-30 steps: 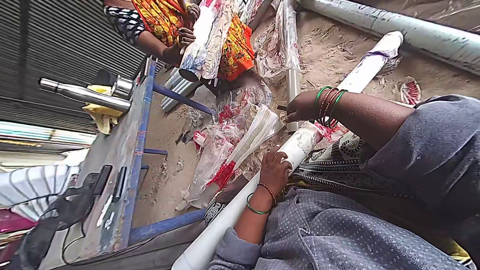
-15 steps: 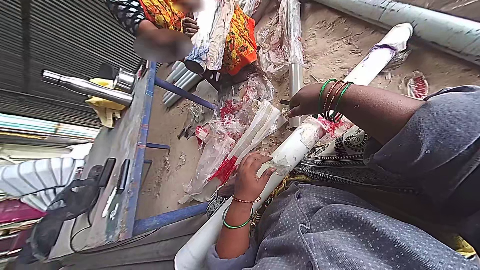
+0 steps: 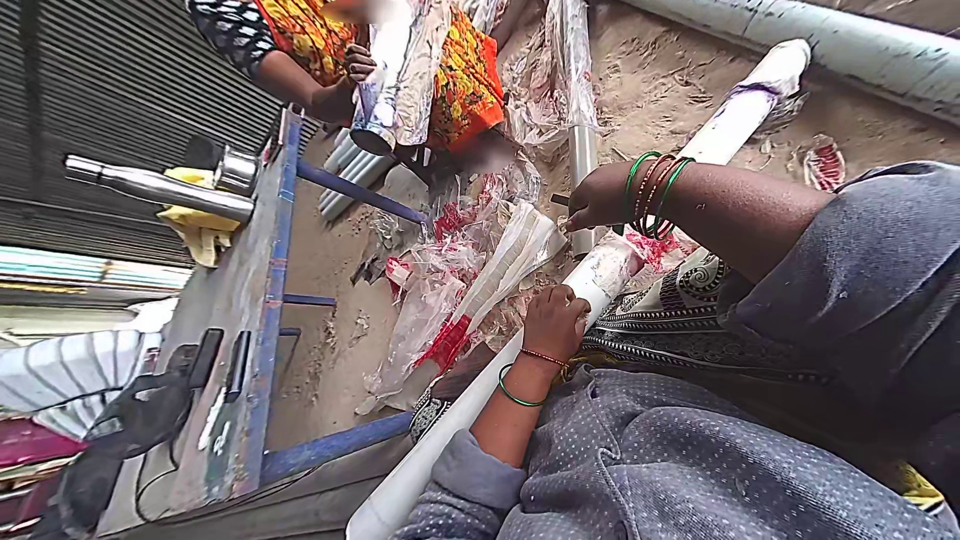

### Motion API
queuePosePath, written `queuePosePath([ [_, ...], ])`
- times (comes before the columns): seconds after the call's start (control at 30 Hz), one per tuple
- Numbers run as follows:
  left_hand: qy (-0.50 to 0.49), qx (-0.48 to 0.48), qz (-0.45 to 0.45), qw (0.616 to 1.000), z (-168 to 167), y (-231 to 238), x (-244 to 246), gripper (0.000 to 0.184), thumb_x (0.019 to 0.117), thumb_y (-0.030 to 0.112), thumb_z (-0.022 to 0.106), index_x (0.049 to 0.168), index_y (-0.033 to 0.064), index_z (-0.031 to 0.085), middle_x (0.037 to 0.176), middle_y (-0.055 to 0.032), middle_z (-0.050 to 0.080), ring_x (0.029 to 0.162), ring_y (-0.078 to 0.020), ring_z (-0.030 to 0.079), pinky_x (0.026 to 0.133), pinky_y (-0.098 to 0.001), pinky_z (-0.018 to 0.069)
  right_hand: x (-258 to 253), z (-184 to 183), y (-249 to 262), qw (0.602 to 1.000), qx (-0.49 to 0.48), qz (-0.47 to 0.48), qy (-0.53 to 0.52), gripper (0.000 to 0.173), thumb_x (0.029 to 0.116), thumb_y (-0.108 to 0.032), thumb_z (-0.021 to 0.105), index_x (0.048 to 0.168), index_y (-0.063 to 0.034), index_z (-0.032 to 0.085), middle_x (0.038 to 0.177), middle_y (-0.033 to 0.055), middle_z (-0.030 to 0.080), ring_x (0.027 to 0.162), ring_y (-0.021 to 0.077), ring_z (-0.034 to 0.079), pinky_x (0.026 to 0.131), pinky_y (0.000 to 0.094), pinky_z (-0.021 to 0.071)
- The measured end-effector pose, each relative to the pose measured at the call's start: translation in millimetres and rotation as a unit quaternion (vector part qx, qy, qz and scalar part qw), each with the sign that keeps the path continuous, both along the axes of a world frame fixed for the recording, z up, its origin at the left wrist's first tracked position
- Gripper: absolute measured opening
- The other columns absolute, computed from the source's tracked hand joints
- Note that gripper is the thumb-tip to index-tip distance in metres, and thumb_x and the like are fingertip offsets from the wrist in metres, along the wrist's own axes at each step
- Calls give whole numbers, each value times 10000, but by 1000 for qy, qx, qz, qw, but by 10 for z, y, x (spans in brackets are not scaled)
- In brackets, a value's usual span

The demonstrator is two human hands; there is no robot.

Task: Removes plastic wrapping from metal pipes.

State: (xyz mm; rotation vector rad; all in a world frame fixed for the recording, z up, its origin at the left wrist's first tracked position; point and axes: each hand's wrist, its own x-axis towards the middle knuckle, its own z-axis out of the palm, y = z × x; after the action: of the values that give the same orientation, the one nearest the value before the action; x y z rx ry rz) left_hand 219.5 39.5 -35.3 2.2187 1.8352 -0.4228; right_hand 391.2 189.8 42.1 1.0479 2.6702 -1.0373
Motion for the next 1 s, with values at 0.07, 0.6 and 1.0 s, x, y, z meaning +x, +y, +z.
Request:
queuePosePath([
  [0.07, 5, 2, -4, 1000, -16, 15, -6, 222, 970, 217, 640, 1139, 129, 754, 1319, -188, 624, 1303, -386, 535, 1058, -552, 414, -9, 4, 4, 1000, -1, 4, 0, 409, 1094, -333, 493, 1022, 16, 695, 911, 145, 655, 843, 247, 620, 798, 463, 465],
  [0.6, -171, 246, 135, 944, 188, -51, -396, 243, 971, 212, 666, 1061, -2, 736, 1027, -159, 739, 976, -318, 704, 935, -536, 509, 17, 8, 6, 1000, -2, 2, 16, 402, 1090, -328, 505, 1039, 18, 701, 913, 147, 661, 837, 243, 617, 799, 464, 465],
  [1.0, -134, 246, 292, 914, 439, 94, -806, 256, 1006, 89, 603, 1240, 82, 708, 1237, -156, 687, 1108, -303, 666, 977, -506, 495, -21, -4, 10, 1000, -9, 1, 3, 399, 1095, -308, 497, 1105, 38, 697, 992, 203, 680, 928, 319, 644, 868, 515, 468],
])
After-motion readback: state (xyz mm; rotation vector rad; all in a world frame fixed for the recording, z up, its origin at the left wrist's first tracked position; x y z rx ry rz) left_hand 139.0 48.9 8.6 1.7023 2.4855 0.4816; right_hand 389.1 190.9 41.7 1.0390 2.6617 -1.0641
